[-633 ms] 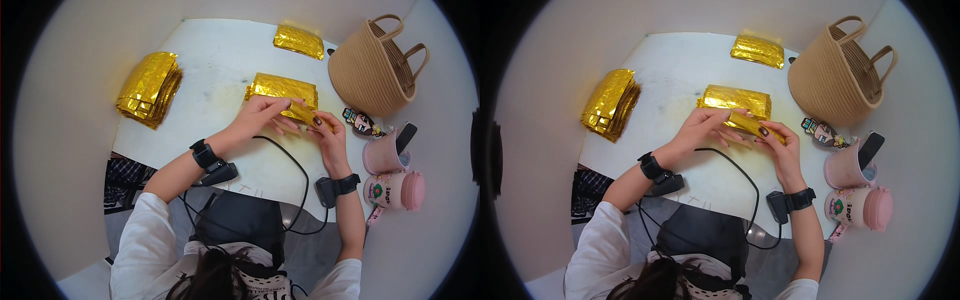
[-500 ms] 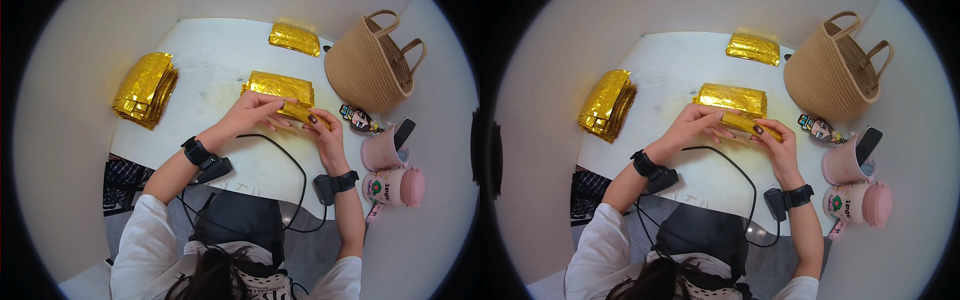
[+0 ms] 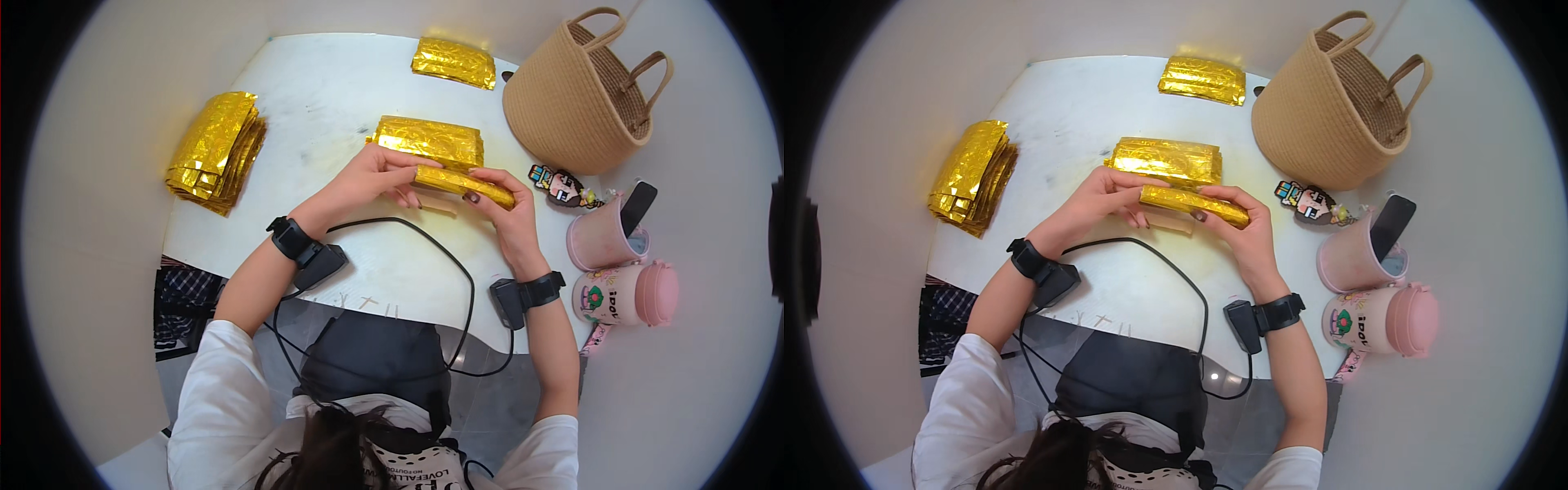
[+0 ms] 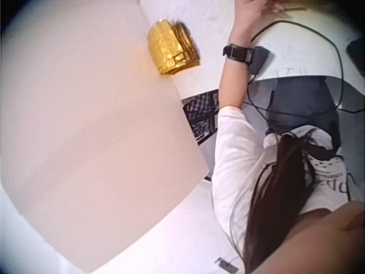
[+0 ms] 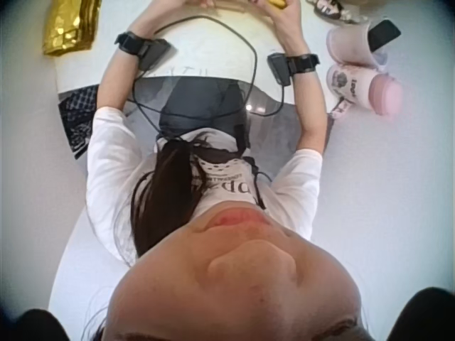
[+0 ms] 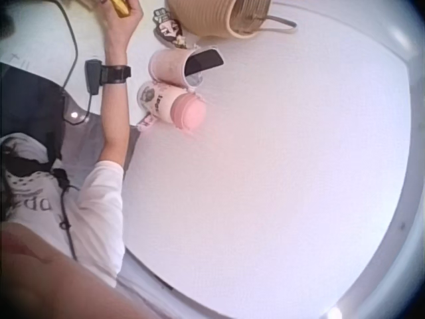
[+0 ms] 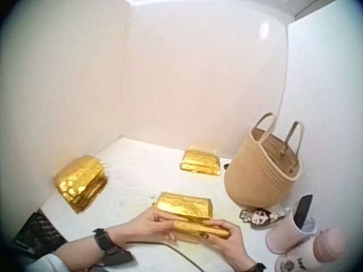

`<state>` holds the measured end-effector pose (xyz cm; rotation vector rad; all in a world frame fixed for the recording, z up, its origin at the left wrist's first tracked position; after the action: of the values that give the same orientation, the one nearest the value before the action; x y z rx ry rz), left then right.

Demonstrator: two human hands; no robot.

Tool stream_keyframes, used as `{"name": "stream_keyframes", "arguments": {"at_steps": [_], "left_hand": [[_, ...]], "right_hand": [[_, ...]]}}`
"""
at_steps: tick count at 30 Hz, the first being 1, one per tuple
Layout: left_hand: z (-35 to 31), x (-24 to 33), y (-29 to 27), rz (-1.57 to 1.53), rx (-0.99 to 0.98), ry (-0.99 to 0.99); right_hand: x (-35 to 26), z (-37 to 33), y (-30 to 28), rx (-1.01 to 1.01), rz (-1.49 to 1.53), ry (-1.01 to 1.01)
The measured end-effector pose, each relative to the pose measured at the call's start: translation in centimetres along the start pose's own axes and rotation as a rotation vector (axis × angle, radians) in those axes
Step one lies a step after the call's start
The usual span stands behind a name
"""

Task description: Fold and stack gold bubble mailers on a white desk.

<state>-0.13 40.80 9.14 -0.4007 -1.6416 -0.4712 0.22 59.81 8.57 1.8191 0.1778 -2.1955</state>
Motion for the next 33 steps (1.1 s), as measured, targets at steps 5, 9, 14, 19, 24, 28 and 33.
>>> {"name": "stream_keyframes", "arguments": {"at_steps": [5, 9, 14, 19, 24, 28, 33], "left_hand": [[0.0, -1.0, -1.0, -0.024, 0.052, -0.018], [0.0, -1.0, -1.4, -0.022, 0.107, -0.057], [0.1, -1.0, -2.1, -0.017, 0.207, -0.045], [0.1, -1.1, -2.4, -0.053, 0.271, -0.036], [0.1, -1.3, -2.6, -0.068, 0.268, -0.046], [0.1, -1.3, -2.3, -0.095, 0.268, -0.05], [0.1, -1.4, -2.1, -0.172, 0.213, -0.003]], "right_hand": [[-0.2, 0.2, 0.2, 0.031, 0.194, 0.086], [-0.6, 0.1, 0.4, 0.009, 0.208, 0.1], [-1.1, 0.1, -0.6, 0.097, 0.204, 0.055], [-1.0, 0.3, -1.9, 0.167, 0.137, -0.008], [-1.2, 0.3, -1.7, 0.203, 0.144, -0.023], [-1.0, 0.2, -2.4, 0.279, 0.158, -0.058], [-0.9, 0.1, -3.0, 0.365, 0.144, -0.069]]}}
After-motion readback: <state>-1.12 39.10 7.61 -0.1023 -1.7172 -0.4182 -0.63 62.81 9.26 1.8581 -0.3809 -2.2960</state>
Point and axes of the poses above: each hand's wrist, its own z-axis towards the middle knuckle, its own y-axis out of the palm, x = y × z, the point moved 7 cm from there along z, towards the middle knuckle, and after that the axes turned 4 degrees about -y, right-handed, at the moved point
